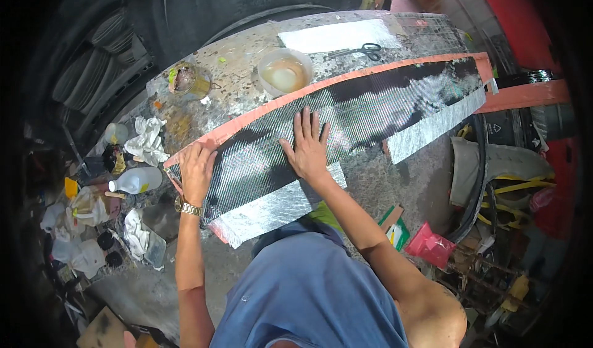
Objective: The person applies a carbon fiber mesh onto a car part, smoothing the surface by hand and then using a blue roller tool to secure it.
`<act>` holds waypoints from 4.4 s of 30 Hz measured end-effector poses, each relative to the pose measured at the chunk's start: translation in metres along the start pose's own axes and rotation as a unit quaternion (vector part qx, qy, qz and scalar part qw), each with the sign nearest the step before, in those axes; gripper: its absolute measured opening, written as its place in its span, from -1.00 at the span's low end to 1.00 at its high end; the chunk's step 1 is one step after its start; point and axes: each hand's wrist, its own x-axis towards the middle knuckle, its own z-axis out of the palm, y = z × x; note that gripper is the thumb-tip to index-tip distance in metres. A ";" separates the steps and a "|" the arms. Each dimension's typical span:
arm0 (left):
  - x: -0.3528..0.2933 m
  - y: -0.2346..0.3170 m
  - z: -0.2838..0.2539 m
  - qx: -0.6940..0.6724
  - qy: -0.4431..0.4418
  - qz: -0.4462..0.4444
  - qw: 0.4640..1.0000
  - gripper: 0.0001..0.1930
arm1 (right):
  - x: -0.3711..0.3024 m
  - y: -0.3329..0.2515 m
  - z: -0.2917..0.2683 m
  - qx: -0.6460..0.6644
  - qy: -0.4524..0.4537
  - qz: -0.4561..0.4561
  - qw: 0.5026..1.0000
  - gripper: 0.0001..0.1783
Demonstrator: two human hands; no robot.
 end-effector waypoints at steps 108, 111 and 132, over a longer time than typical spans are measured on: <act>-0.097 0.002 -0.023 -0.227 0.009 -0.435 0.871 -0.73 | -0.095 -0.135 -0.001 0.106 -0.191 -0.437 0.873 -0.22; -0.097 0.002 -0.024 -0.226 0.001 -0.442 0.868 -0.74 | -0.095 -0.136 -0.001 0.080 -0.178 -0.448 0.872 -0.20; -0.018 0.146 0.102 -0.072 -0.086 -0.028 0.993 -0.28 | -0.056 0.084 -0.084 0.150 -0.059 -0.092 0.983 -0.35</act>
